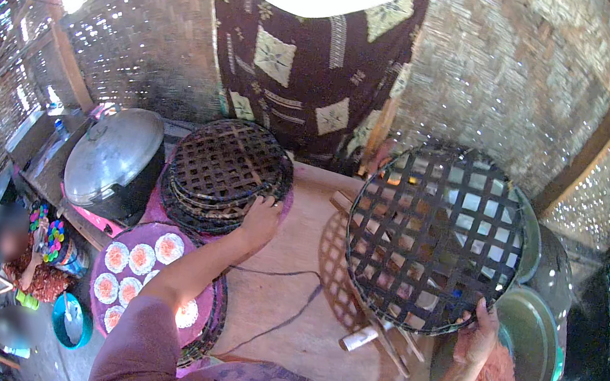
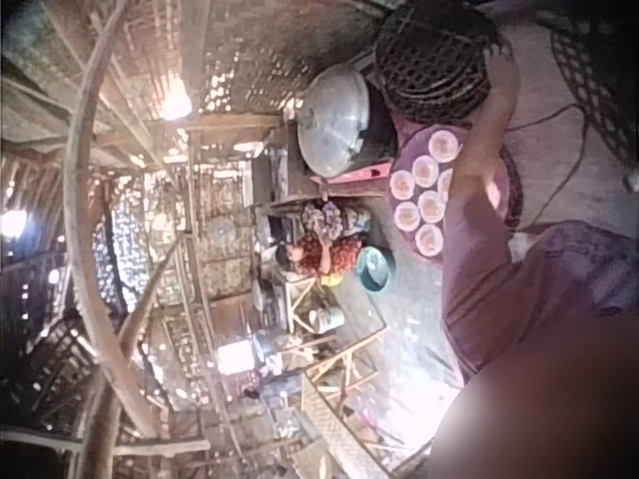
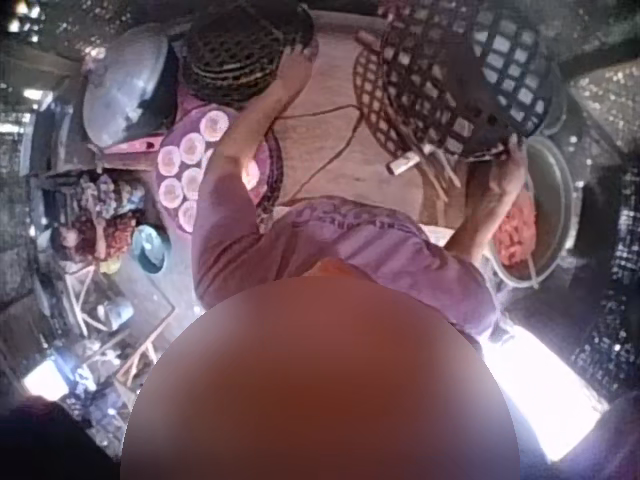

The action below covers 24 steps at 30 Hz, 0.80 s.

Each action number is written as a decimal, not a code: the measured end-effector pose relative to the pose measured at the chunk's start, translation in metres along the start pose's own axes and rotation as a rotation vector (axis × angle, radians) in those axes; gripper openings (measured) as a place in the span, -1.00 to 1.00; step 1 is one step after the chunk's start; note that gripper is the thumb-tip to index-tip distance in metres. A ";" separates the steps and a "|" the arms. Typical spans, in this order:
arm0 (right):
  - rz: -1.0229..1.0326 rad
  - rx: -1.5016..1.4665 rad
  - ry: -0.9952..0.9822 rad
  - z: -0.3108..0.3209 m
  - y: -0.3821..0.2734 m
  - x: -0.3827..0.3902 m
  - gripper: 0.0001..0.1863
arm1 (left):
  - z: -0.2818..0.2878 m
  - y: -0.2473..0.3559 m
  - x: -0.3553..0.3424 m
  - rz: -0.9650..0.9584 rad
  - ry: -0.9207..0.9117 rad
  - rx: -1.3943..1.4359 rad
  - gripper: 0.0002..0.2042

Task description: The person uses a wooden mold and a circular cutter to form white rice into round shapes on a purple mat, then scoops pink filling from a bowl and places it into the center of each rice piece. The person arranges the finished pieces on a woven tray and stacks them for storage.

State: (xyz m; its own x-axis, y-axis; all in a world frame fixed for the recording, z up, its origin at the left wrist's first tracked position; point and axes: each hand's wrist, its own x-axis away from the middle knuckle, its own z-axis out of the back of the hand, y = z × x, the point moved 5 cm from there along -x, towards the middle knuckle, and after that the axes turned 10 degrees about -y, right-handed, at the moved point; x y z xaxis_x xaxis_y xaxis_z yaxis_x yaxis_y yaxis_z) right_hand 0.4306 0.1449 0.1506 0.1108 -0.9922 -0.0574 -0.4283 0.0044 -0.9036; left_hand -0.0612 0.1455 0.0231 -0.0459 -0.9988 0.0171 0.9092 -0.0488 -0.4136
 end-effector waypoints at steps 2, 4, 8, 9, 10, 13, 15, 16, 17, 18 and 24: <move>0.082 -0.034 0.045 0.007 -0.015 0.016 -0.81 | -0.016 0.013 -0.015 0.078 -0.009 -0.148 -0.73; 0.088 -0.059 0.078 0.014 -0.022 0.031 -0.84 | -0.035 0.014 -0.026 0.101 -0.083 -0.156 -0.71; 0.038 -0.075 0.113 0.025 -0.023 0.057 -0.84 | -0.041 -0.020 -0.035 0.298 0.062 0.223 -0.81; 0.024 -0.087 0.101 0.026 -0.020 0.062 -0.84 | -0.040 -0.031 -0.033 0.259 0.028 0.349 -0.89; 0.009 -0.098 0.088 0.026 -0.018 0.066 -0.83 | -0.031 -0.045 -0.031 0.282 0.128 0.511 -0.89; -0.104 -0.082 0.027 0.023 0.005 0.068 -0.77 | 0.021 -0.091 -0.032 0.218 0.433 0.900 -0.91; -0.179 -0.115 -0.082 0.017 0.027 0.067 -0.76 | 0.064 -0.109 -0.041 0.091 0.477 1.170 -0.91; -0.248 -0.107 -0.073 0.017 0.042 0.067 -0.77 | 0.079 -0.109 -0.047 0.096 0.339 1.367 -0.90; -0.298 -0.109 -0.090 0.016 0.057 0.066 -0.77 | 0.097 -0.107 -0.047 0.061 0.238 1.558 -0.87; -0.325 -0.131 -0.142 0.013 0.071 0.064 -0.78 | 0.115 -0.102 -0.044 0.038 0.085 1.765 -0.85; -0.621 -0.124 -0.301 0.013 0.142 0.085 -0.76 | 0.244 -0.040 0.012 -0.212 0.373 1.323 -0.80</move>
State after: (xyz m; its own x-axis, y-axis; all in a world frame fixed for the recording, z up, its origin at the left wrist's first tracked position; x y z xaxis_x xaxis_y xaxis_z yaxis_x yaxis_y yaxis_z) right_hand 0.3908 0.0628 0.0115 0.6040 -0.7286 0.3231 -0.3021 -0.5844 -0.7531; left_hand 0.0029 0.1347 0.2616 -0.1465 -0.9224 -0.3574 0.5736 -0.3736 0.7290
